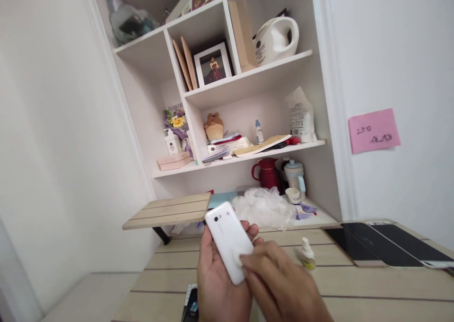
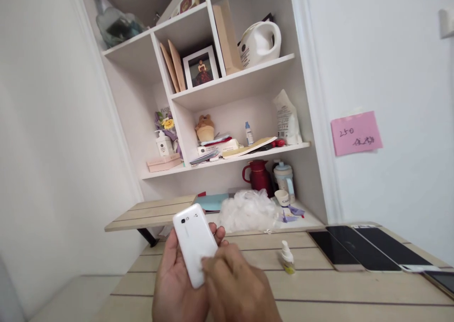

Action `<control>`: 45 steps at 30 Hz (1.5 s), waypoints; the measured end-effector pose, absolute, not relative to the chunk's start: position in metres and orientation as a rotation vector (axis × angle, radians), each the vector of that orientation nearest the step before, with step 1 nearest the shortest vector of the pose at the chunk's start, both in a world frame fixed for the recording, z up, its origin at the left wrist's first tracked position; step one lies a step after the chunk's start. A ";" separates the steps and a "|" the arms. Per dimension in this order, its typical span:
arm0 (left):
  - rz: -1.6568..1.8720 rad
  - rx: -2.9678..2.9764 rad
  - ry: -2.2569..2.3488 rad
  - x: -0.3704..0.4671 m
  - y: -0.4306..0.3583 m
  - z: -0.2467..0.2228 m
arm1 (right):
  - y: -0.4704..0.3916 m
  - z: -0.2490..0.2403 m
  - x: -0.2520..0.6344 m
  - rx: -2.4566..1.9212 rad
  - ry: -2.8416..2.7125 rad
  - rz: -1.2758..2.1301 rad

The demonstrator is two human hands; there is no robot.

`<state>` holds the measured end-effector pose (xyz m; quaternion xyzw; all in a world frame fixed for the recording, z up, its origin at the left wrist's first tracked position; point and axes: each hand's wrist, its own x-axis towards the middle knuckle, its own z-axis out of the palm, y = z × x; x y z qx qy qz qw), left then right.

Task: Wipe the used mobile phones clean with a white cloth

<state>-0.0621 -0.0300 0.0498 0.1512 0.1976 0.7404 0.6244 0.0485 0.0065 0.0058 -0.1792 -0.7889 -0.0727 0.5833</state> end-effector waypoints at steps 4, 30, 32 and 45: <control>1.748 0.386 0.405 -0.059 -0.026 0.049 | 0.008 0.005 0.051 -0.489 -1.804 -0.177; 1.576 0.423 0.581 -0.048 -0.020 0.041 | 0.004 0.006 0.052 -0.456 -1.940 -0.256; 1.557 0.456 0.606 -0.050 -0.020 0.041 | 0.002 0.005 0.051 -0.432 -2.025 -0.249; 1.522 0.592 0.726 -0.040 -0.021 0.033 | 0.013 0.026 0.071 -0.564 -1.699 -0.079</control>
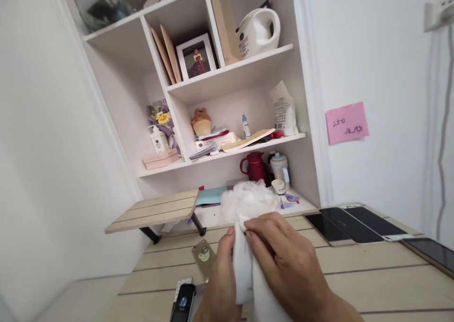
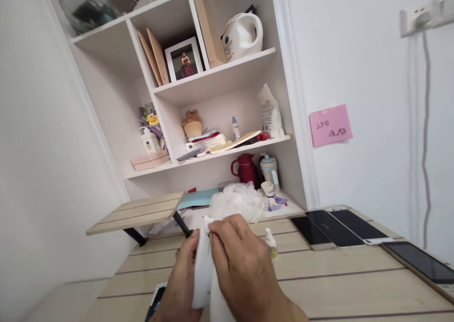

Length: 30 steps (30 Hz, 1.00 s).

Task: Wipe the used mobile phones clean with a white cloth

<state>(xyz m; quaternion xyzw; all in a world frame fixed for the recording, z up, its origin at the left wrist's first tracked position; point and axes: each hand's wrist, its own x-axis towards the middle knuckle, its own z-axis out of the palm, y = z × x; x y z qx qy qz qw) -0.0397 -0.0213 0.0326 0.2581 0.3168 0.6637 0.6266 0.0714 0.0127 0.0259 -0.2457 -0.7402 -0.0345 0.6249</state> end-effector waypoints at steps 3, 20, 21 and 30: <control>1.556 0.544 0.830 -0.048 -0.022 0.032 | 0.004 0.020 0.059 -0.415 -1.844 -0.070; 1.495 0.535 0.731 -0.053 -0.025 0.042 | -0.002 0.023 0.066 -0.356 -2.186 0.124; 1.492 0.524 0.722 -0.054 -0.026 0.043 | -0.004 0.025 0.067 -0.355 -2.221 0.138; 1.442 0.481 0.573 -0.037 -0.020 0.037 | 0.016 0.026 0.079 -0.464 -1.934 0.175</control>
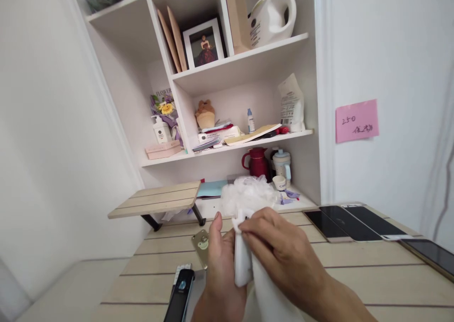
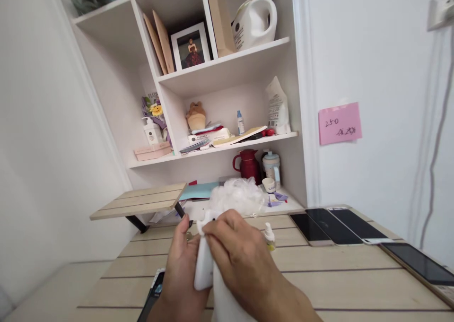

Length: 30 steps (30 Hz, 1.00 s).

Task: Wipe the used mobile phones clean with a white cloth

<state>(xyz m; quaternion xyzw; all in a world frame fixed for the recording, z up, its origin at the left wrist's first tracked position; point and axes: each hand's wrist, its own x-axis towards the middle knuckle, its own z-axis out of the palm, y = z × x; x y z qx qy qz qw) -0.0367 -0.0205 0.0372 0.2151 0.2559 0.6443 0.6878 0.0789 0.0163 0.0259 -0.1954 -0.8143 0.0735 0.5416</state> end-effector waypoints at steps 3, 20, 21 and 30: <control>1.431 0.458 0.621 -0.037 -0.021 0.037 | 0.016 0.026 0.080 -0.494 -1.942 0.194; 1.370 0.419 0.615 -0.032 -0.020 0.029 | 0.023 0.030 0.088 -0.513 -1.781 0.041; 1.354 0.431 0.557 -0.031 -0.020 0.030 | 0.022 0.031 0.089 -0.511 -1.796 0.041; 1.317 0.379 0.458 -0.062 -0.020 0.042 | 0.001 0.022 0.073 -0.208 -2.332 0.078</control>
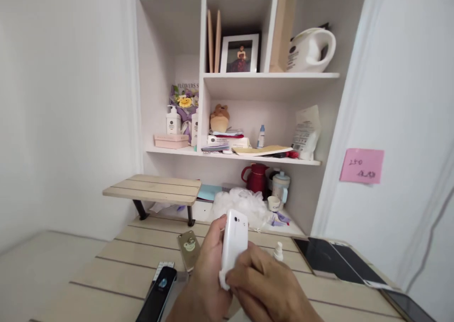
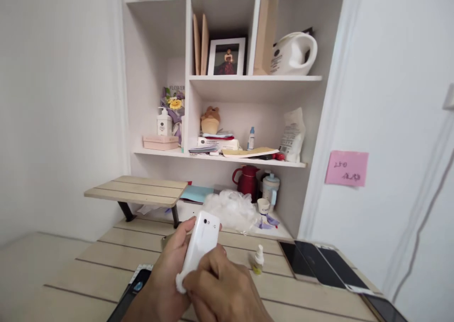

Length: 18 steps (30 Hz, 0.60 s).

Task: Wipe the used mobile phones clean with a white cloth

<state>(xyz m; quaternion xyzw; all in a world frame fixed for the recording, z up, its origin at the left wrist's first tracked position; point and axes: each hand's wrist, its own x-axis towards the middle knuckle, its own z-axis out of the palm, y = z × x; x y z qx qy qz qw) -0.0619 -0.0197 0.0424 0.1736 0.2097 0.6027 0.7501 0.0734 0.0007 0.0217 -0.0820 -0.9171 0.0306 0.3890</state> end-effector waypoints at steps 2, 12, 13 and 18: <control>1.284 0.401 0.475 -0.071 -0.019 0.042 | 0.002 0.018 0.071 -0.165 -2.361 0.041; 1.171 0.337 0.309 -0.069 -0.022 0.038 | -0.001 0.020 0.065 -0.204 -2.179 0.031; 1.183 0.336 0.293 -0.066 -0.021 0.035 | 0.000 0.020 0.067 -0.255 -2.122 0.046; 1.324 0.375 0.319 -0.046 -0.010 0.028 | 0.019 0.020 0.081 -0.520 -1.901 -0.073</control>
